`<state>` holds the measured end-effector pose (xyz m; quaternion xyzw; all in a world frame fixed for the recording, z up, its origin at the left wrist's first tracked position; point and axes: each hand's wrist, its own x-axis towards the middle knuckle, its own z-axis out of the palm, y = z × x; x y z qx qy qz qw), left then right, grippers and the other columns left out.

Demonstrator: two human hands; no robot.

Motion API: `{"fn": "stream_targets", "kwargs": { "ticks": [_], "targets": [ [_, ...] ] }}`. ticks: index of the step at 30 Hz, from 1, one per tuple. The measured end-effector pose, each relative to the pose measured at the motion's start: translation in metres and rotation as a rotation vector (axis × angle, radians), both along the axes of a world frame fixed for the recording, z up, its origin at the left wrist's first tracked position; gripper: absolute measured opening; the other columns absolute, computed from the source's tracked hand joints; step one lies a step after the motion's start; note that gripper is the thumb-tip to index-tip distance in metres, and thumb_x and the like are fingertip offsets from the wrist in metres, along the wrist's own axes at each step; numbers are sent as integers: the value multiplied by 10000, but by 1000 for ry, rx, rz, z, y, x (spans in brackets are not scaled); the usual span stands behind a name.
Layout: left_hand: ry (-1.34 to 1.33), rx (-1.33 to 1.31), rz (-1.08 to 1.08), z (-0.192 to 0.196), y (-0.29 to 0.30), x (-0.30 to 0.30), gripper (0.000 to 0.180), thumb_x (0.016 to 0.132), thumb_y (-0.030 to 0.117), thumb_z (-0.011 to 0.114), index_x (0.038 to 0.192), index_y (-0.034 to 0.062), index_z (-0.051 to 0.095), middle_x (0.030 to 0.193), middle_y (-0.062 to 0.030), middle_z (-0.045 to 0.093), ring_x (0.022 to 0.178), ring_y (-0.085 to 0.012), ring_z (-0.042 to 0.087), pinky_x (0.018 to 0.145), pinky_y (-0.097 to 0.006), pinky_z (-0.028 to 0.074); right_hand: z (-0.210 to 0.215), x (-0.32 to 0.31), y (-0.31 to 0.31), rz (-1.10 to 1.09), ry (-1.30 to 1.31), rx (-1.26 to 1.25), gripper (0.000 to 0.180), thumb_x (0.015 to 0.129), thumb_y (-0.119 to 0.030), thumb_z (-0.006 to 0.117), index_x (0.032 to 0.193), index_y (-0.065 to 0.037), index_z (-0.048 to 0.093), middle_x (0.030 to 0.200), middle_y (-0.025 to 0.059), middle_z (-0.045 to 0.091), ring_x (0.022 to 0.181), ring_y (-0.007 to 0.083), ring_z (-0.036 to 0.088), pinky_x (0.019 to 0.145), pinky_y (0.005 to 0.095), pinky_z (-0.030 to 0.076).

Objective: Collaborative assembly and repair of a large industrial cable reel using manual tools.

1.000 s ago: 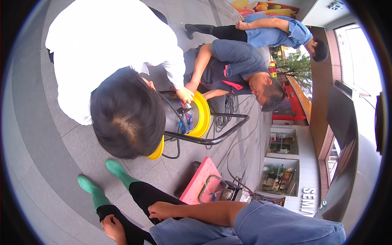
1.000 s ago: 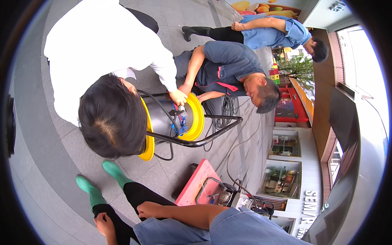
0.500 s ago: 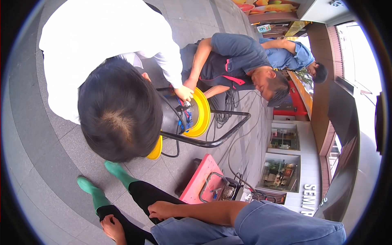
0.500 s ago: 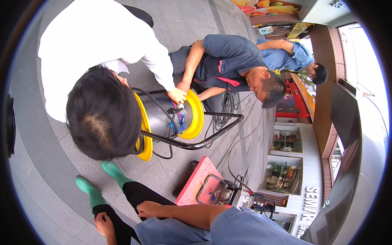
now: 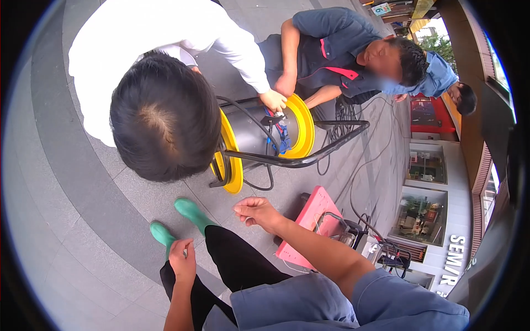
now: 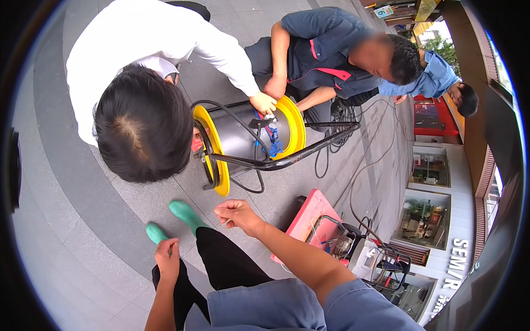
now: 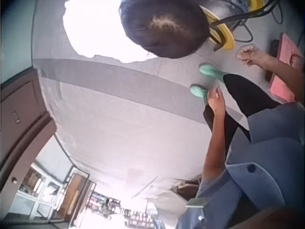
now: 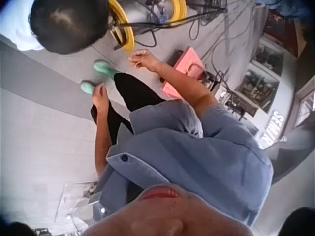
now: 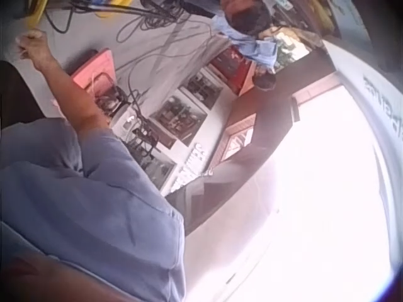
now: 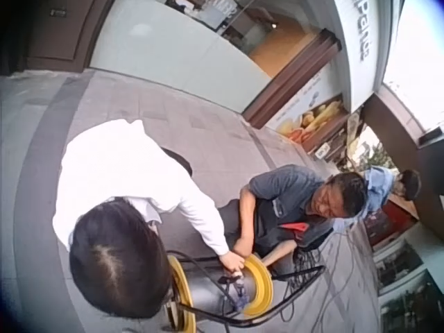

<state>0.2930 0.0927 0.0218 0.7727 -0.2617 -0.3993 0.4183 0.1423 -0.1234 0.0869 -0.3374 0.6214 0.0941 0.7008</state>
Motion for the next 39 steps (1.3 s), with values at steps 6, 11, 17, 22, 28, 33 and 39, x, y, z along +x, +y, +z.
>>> {"fn": "stream_targets", "kwargs": {
  "ticks": [6, 11, 17, 22, 28, 33, 39],
  "targets": [
    [446, -188, 110, 55, -102, 0, 103, 816, 48, 604, 905, 30, 653, 850, -26, 573, 743, -88, 526, 638, -216, 418, 6, 34, 20, -299, -266, -61, 173, 847, -164, 614, 984, -57, 622, 821, 7, 632, 692, 75, 600, 565, 196, 473],
    [410, -142, 16, 67, -103, -8, 84, 776, 58, 651, 849, 17, 663, 811, -35, 565, 725, -101, 522, 626, -235, 425, 11, 23, 45, -373, -352, -145, 214, 875, -137, 569, 1058, -31, 595, 874, 52, 642, 720, 103, 615, 657, 229, 506],
    [467, -67, -116, 76, -127, -35, 55, 762, 16, 659, 817, 15, 652, 786, -14, 570, 719, -87, 514, 658, -236, 435, 14, -18, 32, -327, -456, -164, 214, 884, -113, 544, 1067, -12, 589, 886, 56, 638, 700, 101, 612, 652, 231, 509],
    [413, -108, -161, 77, -168, -98, 37, 747, 7, 669, 764, 5, 636, 746, -17, 563, 669, -80, 511, 602, -220, 429, 16, -87, -2, -612, -496, 201, 175, 865, -205, 593, 953, -54, 593, 811, 30, 626, 669, 97, 605, 560, 217, 487],
    [629, -62, 12, 79, -231, -219, 41, 750, -27, 658, 765, -6, 627, 736, -25, 565, 677, -93, 576, 592, -214, 449, 15, -203, -82, -460, -493, 414, 163, 851, -252, 610, 825, -93, 584, 750, 1, 604, 608, 64, 551, 503, 220, 443],
    [521, -189, 39, 77, -296, -309, 40, 759, -29, 652, 782, 0, 638, 773, -22, 563, 690, -87, 527, 609, -218, 427, 14, -291, -149, -472, -537, 372, 177, 842, -283, 623, 836, -110, 585, 701, -44, 571, 578, 31, 518, 494, 186, 427],
    [488, -262, -132, 76, -381, -367, 134, 773, -21, 641, 901, 17, 629, 816, -20, 559, 708, -75, 509, 633, -212, 428, 3, -350, -204, -716, -702, 291, 131, 866, -221, 590, 829, -95, 583, 706, -36, 559, 606, 52, 517, 514, 212, 429]
  ]
}}
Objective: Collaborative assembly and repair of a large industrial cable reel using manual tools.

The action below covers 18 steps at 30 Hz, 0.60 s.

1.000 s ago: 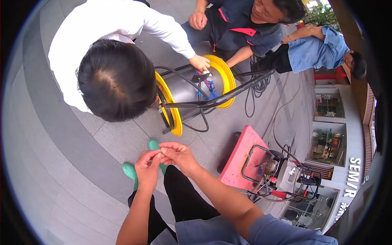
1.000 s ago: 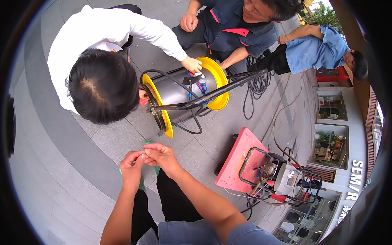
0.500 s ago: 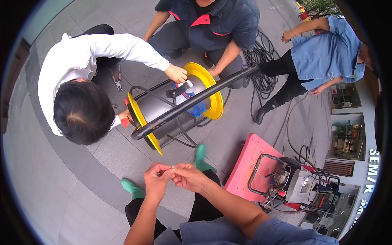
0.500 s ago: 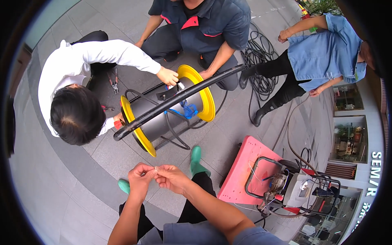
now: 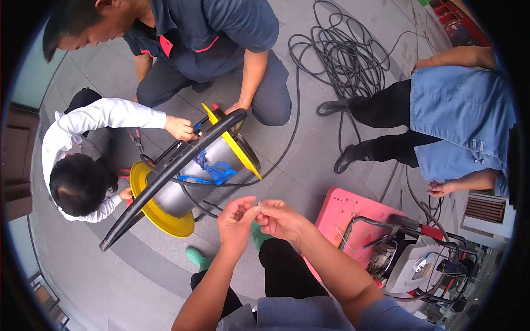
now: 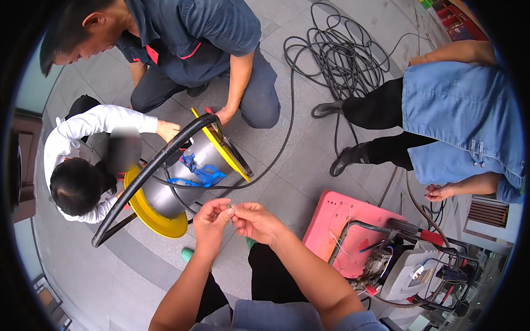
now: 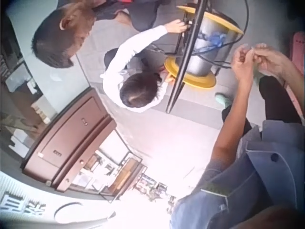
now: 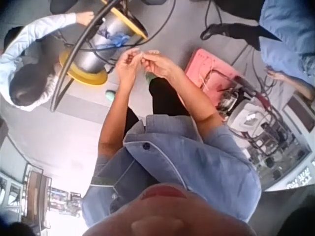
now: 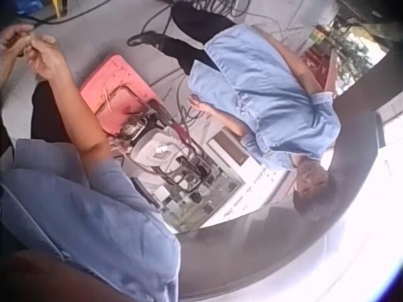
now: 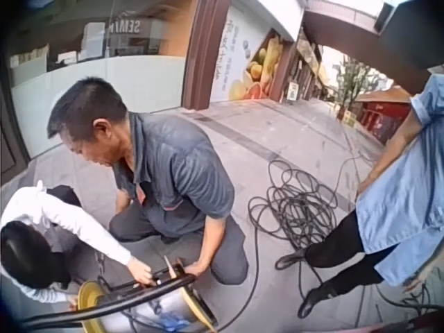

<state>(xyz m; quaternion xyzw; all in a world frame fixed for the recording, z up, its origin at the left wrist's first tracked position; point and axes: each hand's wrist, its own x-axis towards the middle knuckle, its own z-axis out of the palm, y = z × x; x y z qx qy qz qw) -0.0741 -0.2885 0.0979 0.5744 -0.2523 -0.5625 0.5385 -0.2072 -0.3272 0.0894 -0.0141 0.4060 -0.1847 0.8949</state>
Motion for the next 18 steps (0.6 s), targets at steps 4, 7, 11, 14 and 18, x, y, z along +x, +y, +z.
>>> {"fn": "stream_targets", "kwargs": {
  "ticks": [4, 7, 11, 14, 18],
  "targets": [
    [0, 129, 54, -4, 4, -7, 247, 816, 42, 624, 1053, 15, 564, 833, -1, 554, 706, -58, 503, 630, -191, 430, -7, -1, -6, -89, -83, -10, 129, 870, -210, 580, 837, -85, 584, 701, -29, 547, 619, 59, 515, 539, 222, 430],
    [-56, 183, 52, -15, 47, 10, 223, 842, 89, 608, 1049, 13, 569, 831, -1, 564, 684, -51, 506, 623, -189, 438, -10, 11, 2, -115, -41, 24, 131, 873, -211, 575, 846, -83, 587, 703, -25, 540, 628, 60, 516, 548, 221, 431],
    [-68, 380, -28, -28, 132, 74, 169, 854, 100, 594, 997, 11, 600, 791, -11, 593, 633, -52, 507, 593, -195, 440, -15, 67, 32, -32, -72, 47, 130, 879, -200, 558, 864, -71, 566, 762, -17, 509, 658, 74, 466, 543, 217, 420],
    [-60, 515, 29, -38, 182, 144, 156, 859, 103, 585, 981, 9, 608, 770, -14, 601, 621, -55, 511, 582, -194, 436, -14, 126, 67, 101, -90, 92, 134, 875, -220, 573, 872, -86, 576, 744, -35, 526, 630, 53, 485, 532, 210, 422],
    [-16, 481, 130, -25, 217, 234, 149, 875, 106, 559, 970, 0, 603, 746, -21, 590, 602, -56, 492, 572, -186, 410, -10, 230, 138, 152, -129, 214, 145, 874, -239, 576, 877, -94, 577, 740, -47, 518, 617, 43, 468, 514, 198, 401]
  ]
}}
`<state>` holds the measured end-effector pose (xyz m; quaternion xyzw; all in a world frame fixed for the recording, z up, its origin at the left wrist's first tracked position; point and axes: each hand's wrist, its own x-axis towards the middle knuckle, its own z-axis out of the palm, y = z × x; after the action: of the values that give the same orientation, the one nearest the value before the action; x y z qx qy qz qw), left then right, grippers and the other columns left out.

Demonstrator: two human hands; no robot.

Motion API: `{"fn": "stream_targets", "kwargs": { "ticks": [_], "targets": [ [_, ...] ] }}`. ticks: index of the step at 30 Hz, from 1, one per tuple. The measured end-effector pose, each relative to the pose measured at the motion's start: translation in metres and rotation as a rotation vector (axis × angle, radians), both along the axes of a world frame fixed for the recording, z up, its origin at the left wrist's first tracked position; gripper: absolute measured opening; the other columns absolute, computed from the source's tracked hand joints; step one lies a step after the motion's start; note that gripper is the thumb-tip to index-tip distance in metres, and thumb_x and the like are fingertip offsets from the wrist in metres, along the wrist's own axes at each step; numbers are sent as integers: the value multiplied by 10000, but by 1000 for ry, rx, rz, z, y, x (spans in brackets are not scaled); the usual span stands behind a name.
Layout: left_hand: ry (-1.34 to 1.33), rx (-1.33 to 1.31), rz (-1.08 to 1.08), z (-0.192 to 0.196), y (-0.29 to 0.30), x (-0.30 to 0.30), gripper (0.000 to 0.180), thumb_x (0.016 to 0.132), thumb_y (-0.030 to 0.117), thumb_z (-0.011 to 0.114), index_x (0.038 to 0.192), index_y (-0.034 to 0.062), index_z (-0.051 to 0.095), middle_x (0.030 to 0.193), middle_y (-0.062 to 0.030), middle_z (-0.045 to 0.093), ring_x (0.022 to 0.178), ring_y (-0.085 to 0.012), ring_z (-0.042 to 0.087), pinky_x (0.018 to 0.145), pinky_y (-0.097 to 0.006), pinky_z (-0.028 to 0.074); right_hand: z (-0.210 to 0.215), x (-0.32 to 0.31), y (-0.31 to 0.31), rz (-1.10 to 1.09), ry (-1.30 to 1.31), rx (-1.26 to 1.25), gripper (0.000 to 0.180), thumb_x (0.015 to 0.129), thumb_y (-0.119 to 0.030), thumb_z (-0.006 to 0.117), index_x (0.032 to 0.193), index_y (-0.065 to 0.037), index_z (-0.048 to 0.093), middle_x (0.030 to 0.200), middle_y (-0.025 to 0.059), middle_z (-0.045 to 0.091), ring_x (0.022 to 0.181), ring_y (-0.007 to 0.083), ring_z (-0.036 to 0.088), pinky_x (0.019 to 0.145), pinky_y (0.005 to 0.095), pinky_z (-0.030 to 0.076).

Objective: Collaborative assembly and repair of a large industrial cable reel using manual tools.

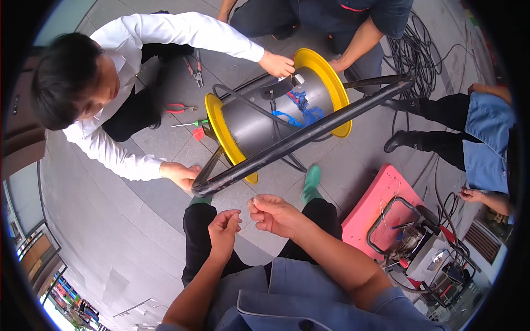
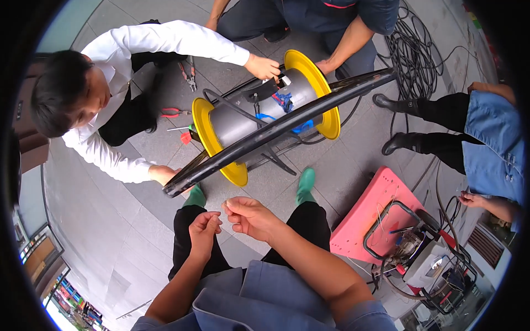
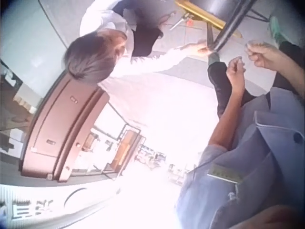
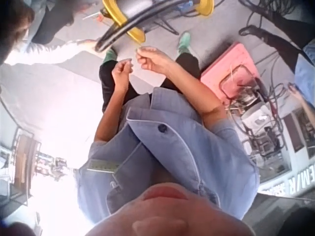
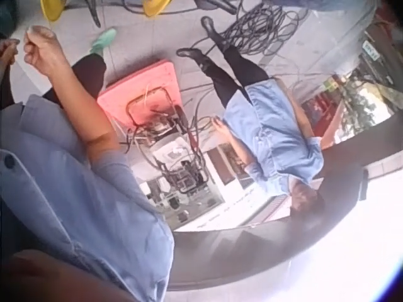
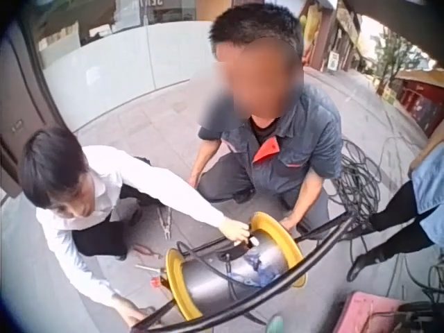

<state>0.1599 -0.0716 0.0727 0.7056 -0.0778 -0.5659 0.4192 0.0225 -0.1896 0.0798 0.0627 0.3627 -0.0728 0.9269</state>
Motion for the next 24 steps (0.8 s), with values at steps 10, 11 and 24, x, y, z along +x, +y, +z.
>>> {"fn": "stream_targets", "kwargs": {
  "ticks": [10, 11, 24],
  "targets": [
    [-170, 170, -59, -3, 102, 193, 123, 885, 102, 529, 926, 11, 602, 711, 2, 555, 595, -39, 470, 550, -173, 389, -31, 180, 51, -371, -18, 63, 161, 915, -251, 503, 923, -120, 596, 781, -56, 536, 630, 32, 436, 500, 183, 351],
    [-174, 185, -88, -6, 108, 199, 121, 884, 96, 525, 925, 12, 602, 713, 2, 556, 594, -38, 469, 546, -174, 390, -34, 187, 54, -373, -6, 57, 161, 915, -251, 503, 923, -120, 596, 781, -56, 536, 630, 32, 436, 500, 183, 351],
    [-122, 180, -124, -18, 119, 204, 126, 877, 85, 511, 925, 8, 598, 716, -3, 552, 597, -45, 468, 547, -182, 384, -63, 218, 55, -243, 338, -102, 148, 842, -274, 625, 814, -135, 581, 695, -85, 483, 571, 14, 414, 457, 178, 308]
  ]
}}
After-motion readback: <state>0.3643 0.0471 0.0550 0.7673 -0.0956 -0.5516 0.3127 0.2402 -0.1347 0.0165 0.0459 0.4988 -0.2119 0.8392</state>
